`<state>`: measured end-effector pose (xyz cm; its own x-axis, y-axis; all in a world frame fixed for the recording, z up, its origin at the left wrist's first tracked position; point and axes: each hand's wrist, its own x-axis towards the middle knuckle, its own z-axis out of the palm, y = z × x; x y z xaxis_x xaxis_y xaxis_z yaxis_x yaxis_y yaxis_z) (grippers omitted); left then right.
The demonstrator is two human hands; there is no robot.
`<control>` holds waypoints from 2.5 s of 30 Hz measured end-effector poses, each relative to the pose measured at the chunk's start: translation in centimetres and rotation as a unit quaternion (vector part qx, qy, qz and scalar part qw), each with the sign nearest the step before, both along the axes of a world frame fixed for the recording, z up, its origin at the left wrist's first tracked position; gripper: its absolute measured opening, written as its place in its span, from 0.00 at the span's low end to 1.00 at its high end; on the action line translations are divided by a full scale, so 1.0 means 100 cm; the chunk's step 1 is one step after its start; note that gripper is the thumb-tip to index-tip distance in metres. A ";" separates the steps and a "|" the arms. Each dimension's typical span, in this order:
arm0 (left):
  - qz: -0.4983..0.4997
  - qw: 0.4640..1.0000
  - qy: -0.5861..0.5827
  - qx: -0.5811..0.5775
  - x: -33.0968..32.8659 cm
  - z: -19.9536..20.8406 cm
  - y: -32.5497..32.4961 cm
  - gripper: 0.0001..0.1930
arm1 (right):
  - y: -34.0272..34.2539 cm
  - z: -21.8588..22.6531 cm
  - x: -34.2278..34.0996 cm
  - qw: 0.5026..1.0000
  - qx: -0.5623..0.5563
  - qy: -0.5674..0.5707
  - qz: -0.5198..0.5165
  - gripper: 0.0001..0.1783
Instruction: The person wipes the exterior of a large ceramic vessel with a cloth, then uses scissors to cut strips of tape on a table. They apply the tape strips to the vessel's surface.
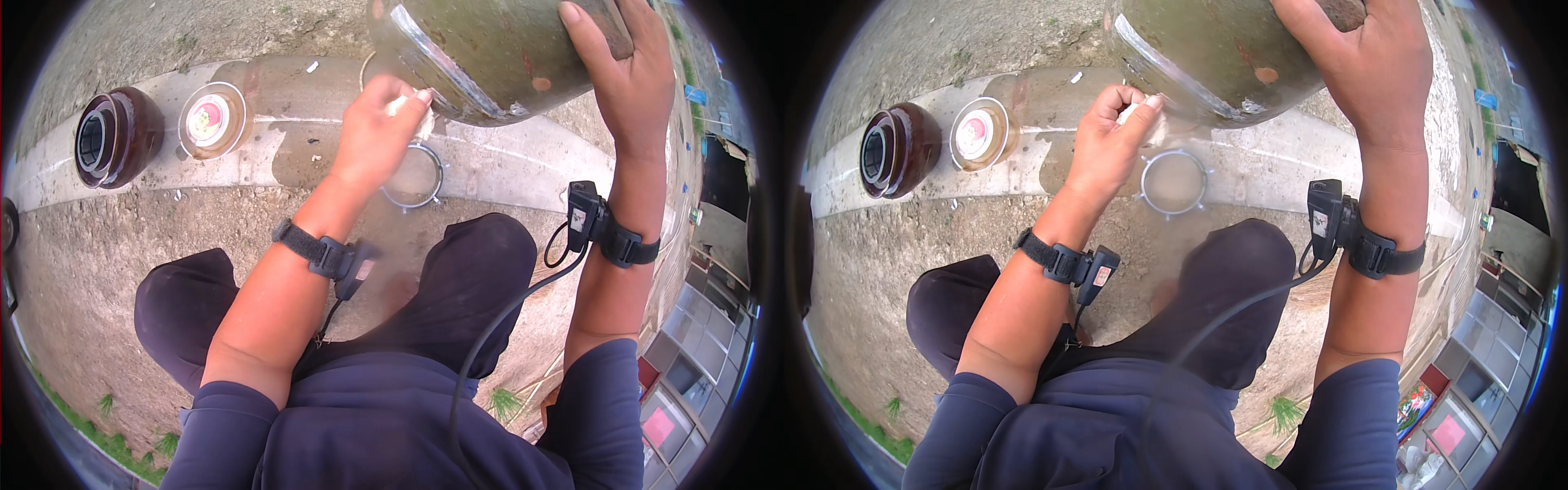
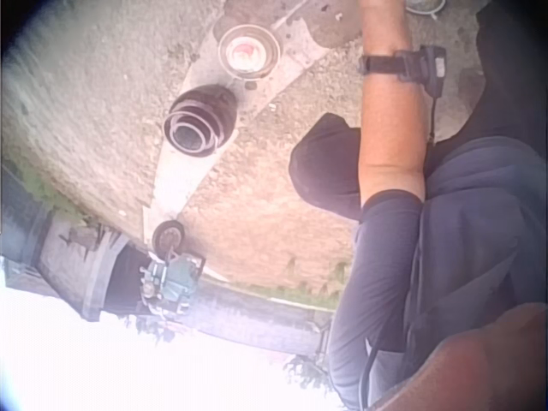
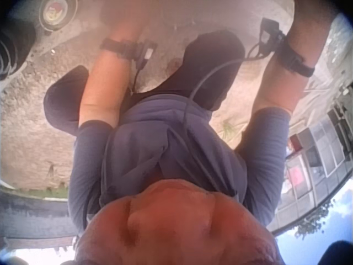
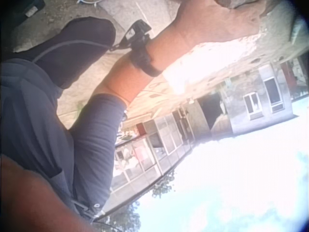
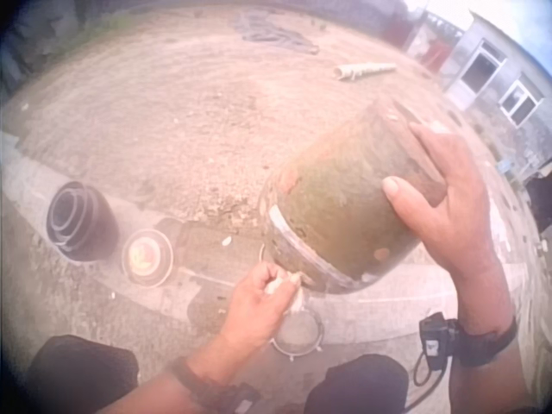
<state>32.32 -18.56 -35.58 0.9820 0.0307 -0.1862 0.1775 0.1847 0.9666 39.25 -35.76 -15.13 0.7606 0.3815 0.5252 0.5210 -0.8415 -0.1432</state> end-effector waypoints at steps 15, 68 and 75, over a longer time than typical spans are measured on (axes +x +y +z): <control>-0.010 0.999 -0.023 0.027 -0.002 0.000 0.001 0.11 | 0.005 -0.007 0.002 0.999 -0.008 -0.030 -0.017 0.32; 0.034 0.987 -0.046 0.153 -0.008 0.006 -0.015 0.24 | -0.013 -0.011 0.013 0.999 0.020 -0.035 0.023 0.31; 0.043 0.971 -0.132 0.196 -0.009 -0.007 -0.015 0.23 | -0.019 -0.012 0.015 0.999 0.006 -0.037 0.025 0.31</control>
<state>31.42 -20.09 -36.31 0.9845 0.1327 0.1145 -0.0860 -0.2036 0.9753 40.76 -37.61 -16.31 0.6991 0.4122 0.5843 0.5726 -0.8121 -0.1122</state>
